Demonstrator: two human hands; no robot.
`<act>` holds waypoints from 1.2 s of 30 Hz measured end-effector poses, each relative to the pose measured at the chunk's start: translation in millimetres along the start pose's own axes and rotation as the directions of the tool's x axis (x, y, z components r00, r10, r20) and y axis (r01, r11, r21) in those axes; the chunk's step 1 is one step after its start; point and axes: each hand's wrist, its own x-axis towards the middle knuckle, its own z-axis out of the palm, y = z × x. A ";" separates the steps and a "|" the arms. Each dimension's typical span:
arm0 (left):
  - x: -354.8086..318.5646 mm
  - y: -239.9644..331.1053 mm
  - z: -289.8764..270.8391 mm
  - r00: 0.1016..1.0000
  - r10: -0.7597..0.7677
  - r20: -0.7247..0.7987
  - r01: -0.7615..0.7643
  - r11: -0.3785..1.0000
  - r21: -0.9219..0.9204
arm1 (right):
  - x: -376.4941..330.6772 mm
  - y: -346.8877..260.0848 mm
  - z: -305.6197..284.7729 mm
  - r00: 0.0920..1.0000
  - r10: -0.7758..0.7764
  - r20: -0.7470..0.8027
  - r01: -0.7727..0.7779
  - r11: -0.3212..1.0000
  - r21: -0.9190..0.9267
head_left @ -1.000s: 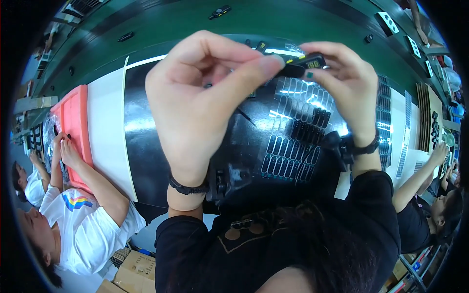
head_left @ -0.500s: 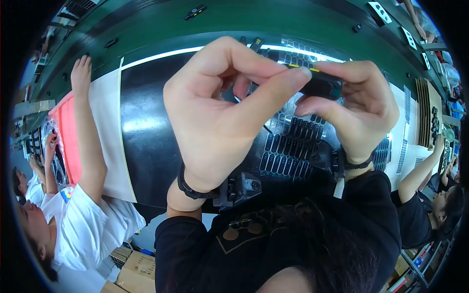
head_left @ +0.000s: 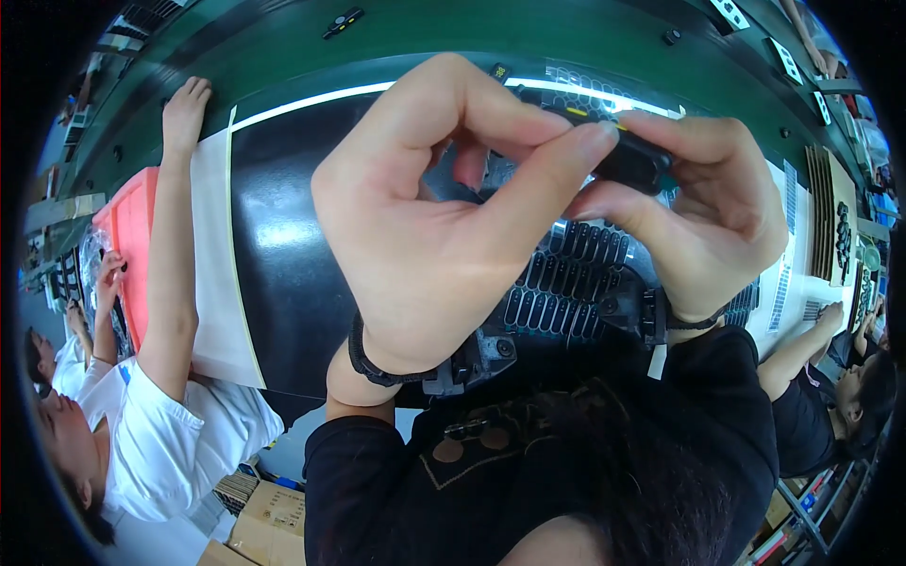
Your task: Assembling or inspecting small electronic devices with digital displays on a production line.
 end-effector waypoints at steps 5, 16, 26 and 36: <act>8.9 -2.0 -5.3 0.942 -0.326 0.086 0.300 0.927 0.224 | 0.5 3.2 1.8 0.999 -0.034 -0.004 0.034 0.999 0.013; 17.9 -54.3 -13.8 0.985 -0.171 -0.012 0.167 0.938 0.304 | 35.6 50.0 20.3 0.882 0.359 0.305 -0.454 0.820 0.348; 27.9 -37.2 -53.1 0.984 0.051 -0.171 0.036 0.884 0.466 | 78.8 156.6 40.0 0.785 -0.122 0.608 0.184 0.982 -0.041; 20.3 -10.6 -52.6 0.987 -0.161 -0.011 0.159 0.983 -0.096 | 60.6 111.1 36.1 0.877 -0.012 0.480 0.141 0.962 -0.234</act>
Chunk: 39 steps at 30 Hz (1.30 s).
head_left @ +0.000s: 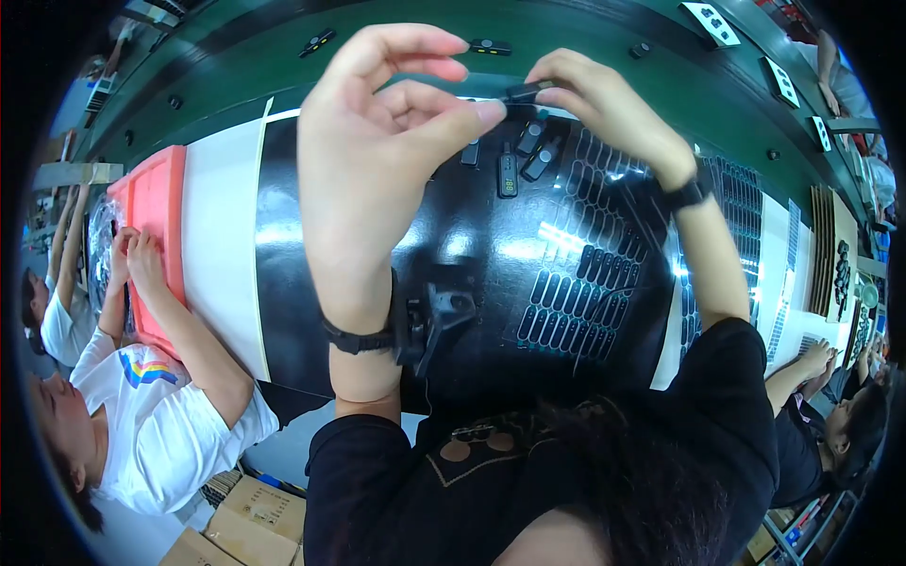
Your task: Assembling or inspecting small electronic devices with digital displays on a production line.
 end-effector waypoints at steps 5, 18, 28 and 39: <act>-7.6 4.7 -6.6 0.986 0.027 0.166 0.018 0.964 -0.264 | -25.8 -74.5 -21.3 0.974 -0.052 -0.219 0.071 0.994 0.082; -7.9 5.1 6.7 0.983 -0.066 0.170 0.113 0.954 -0.279 | -42.1 -100.5 -28.9 0.938 -0.020 -0.346 0.075 0.987 0.145; -8.6 7.4 16.8 0.983 -0.085 0.161 0.130 0.947 -0.293 | -42.9 -102.7 -30.3 0.950 -0.029 -0.310 0.061 0.994 0.095; 3.4 -18.5 13.4 0.980 -0.046 0.191 -0.013 0.954 0.301 | -37.6 -96.0 -28.3 0.939 0.128 -0.318 -0.012 0.940 0.342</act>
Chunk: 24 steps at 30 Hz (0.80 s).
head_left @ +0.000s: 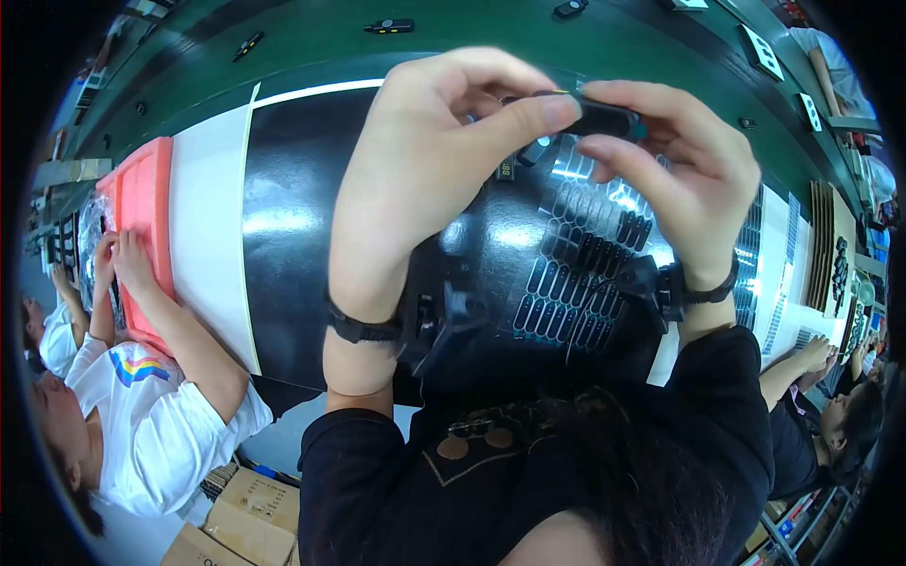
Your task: Assembling or inspecting small electronic devices with digital displays on a production line.
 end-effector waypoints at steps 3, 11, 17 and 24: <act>0.1 -5.0 2.3 0.993 -0.050 0.110 0.079 0.957 -0.280 | 1.7 4.7 4.3 0.995 0.092 0.036 -0.095 0.990 0.105; 3.6 -9.5 0.1 0.939 -0.045 -0.340 0.155 0.940 0.303 | 61.1 87.0 4.0 0.977 -0.005 0.213 -0.039 0.979 0.202; 3.8 6.6 8.0 0.955 -0.007 -0.295 0.105 0.942 0.317 | 136.1 207.9 -19.3 0.965 0.122 0.234 0.012 0.866 -0.501; 1.5 -7.5 49.1 0.987 0.153 0.051 -0.161 0.920 0.358 | 135.8 206.9 -19.4 0.911 0.089 0.402 0.117 0.880 -0.461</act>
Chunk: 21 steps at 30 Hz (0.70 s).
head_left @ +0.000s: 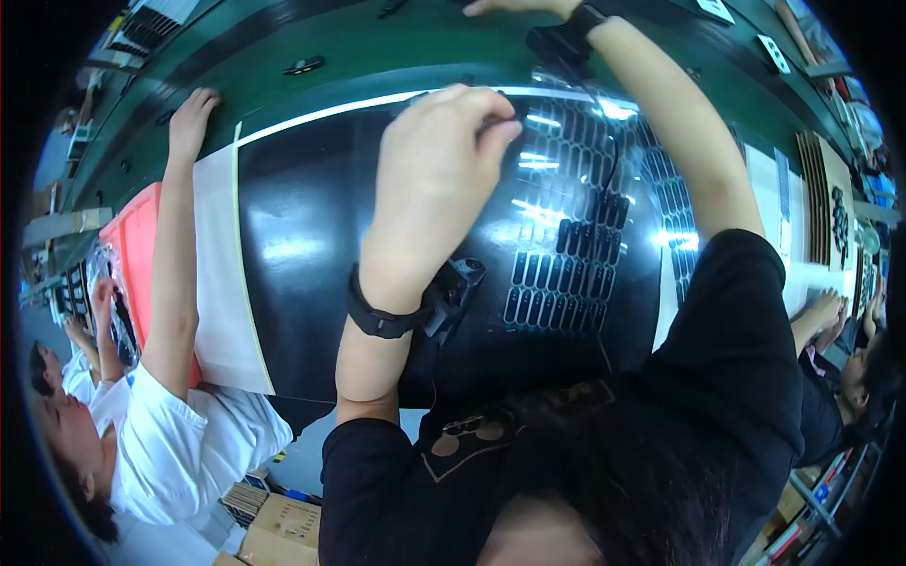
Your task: Assembling or inspecting small electronic devices with digital displays on a production line.
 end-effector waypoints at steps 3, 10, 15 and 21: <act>-0.9 8.2 26.3 0.989 0.087 0.115 -0.088 0.996 0.001 | -58.2 -74.7 -52.7 0.991 0.133 0.035 -0.135 0.893 0.429; 7.2 15.2 122.5 0.895 0.339 0.290 -0.332 0.940 -0.074 | -206.4 -81.2 -61.8 0.859 0.383 0.340 -0.510 0.576 0.639; 9.9 9.8 157.0 0.869 0.373 0.325 -0.370 0.926 -0.075 | -228.7 -60.8 -0.9 0.652 0.622 0.433 -0.525 -0.042 0.850; 9.7 26.4 150.0 0.895 0.200 0.399 -0.235 0.971 0.041 | -226.4 -56.9 13.1 0.692 0.629 0.355 -0.473 0.023 0.881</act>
